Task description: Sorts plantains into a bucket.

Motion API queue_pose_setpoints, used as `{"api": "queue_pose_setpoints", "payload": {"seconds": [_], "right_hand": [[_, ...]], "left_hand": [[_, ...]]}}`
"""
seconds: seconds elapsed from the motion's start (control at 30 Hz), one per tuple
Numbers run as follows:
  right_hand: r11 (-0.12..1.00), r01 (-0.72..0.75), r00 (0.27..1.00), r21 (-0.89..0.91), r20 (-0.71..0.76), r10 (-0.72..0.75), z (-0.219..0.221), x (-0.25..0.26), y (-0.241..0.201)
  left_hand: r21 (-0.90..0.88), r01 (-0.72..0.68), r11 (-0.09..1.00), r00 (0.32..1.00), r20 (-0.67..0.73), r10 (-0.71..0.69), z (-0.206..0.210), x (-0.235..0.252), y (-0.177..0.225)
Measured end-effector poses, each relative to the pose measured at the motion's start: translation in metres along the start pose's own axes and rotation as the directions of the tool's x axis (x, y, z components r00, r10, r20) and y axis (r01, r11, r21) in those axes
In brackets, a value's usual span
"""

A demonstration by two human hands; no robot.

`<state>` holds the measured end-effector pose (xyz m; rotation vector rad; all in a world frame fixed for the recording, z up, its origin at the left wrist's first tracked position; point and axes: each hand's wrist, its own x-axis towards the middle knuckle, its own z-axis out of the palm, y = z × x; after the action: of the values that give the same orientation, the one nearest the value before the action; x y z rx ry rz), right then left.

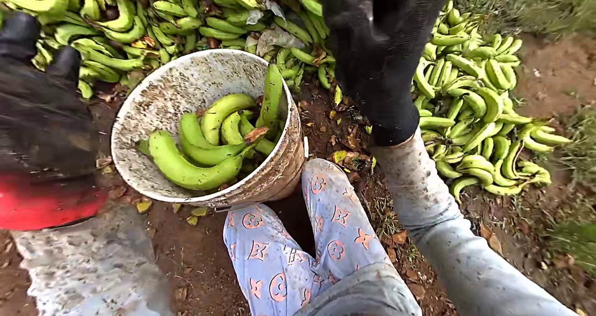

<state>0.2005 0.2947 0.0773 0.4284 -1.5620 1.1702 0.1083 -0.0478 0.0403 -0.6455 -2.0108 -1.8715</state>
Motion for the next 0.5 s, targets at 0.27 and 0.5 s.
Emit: {"api": "queue_pose_setpoints", "payload": {"seconds": [0.27,0.5], "right_hand": [[0.154,-0.331,0.212,-0.931,0.086,0.974,-0.162,-0.218,0.182],[-0.04,-0.19,0.001,-0.981,-0.041,0.999,-0.192,-0.297,0.18]], "left_hand": [[0.71,-0.018,0.704,0.797,0.436,-0.419,0.037,-0.026,-0.022],[0.631,0.105,0.769,0.737,0.47,-0.486,0.044,-0.01,-0.027]]}}
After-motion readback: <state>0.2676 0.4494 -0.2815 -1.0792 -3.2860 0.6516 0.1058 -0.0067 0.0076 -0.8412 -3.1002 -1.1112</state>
